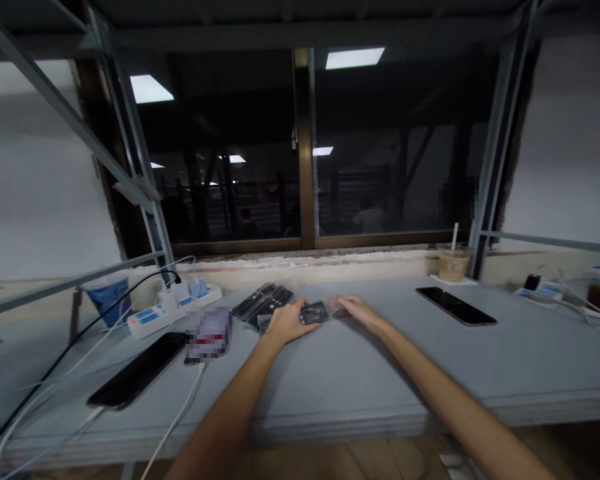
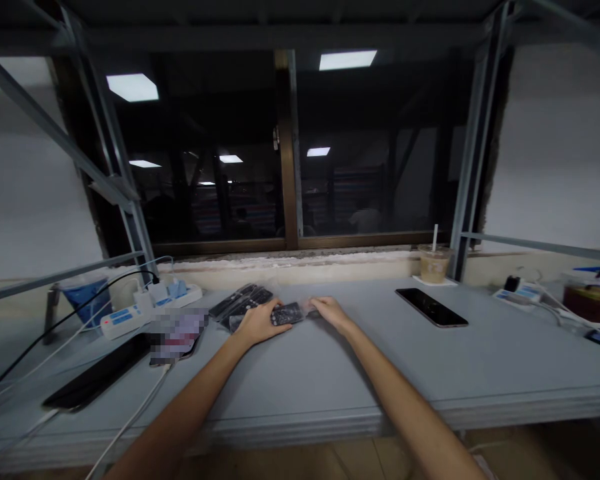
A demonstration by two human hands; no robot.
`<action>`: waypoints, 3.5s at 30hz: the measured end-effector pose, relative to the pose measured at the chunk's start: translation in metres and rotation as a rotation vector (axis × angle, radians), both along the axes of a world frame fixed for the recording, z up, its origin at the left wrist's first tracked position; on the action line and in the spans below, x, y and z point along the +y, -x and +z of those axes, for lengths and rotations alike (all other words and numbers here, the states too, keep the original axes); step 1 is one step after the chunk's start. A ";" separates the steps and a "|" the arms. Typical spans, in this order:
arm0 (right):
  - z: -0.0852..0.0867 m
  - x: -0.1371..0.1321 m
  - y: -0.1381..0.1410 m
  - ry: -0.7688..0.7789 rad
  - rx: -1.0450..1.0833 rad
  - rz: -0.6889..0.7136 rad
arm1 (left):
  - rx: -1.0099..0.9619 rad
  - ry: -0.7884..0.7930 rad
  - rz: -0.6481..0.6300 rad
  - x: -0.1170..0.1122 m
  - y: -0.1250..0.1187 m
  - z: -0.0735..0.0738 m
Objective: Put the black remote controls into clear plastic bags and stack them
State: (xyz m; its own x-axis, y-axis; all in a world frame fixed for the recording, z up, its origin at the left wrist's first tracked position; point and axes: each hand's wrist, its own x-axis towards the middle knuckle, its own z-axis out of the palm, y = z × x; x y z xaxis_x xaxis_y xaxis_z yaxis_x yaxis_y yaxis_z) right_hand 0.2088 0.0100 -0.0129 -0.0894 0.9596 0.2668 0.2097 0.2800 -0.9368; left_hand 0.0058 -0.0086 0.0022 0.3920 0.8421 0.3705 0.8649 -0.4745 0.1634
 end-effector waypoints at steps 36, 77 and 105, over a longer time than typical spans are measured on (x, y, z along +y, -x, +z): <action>-0.011 0.012 -0.005 -0.034 -0.081 0.188 | -0.004 -0.026 -0.131 -0.004 -0.003 0.004; 0.008 -0.005 -0.005 -0.042 0.023 0.066 | -0.075 -0.029 -0.075 -0.003 0.001 0.009; -0.019 0.031 -0.027 -0.031 0.003 -0.170 | 0.021 -0.022 0.009 0.011 0.011 0.001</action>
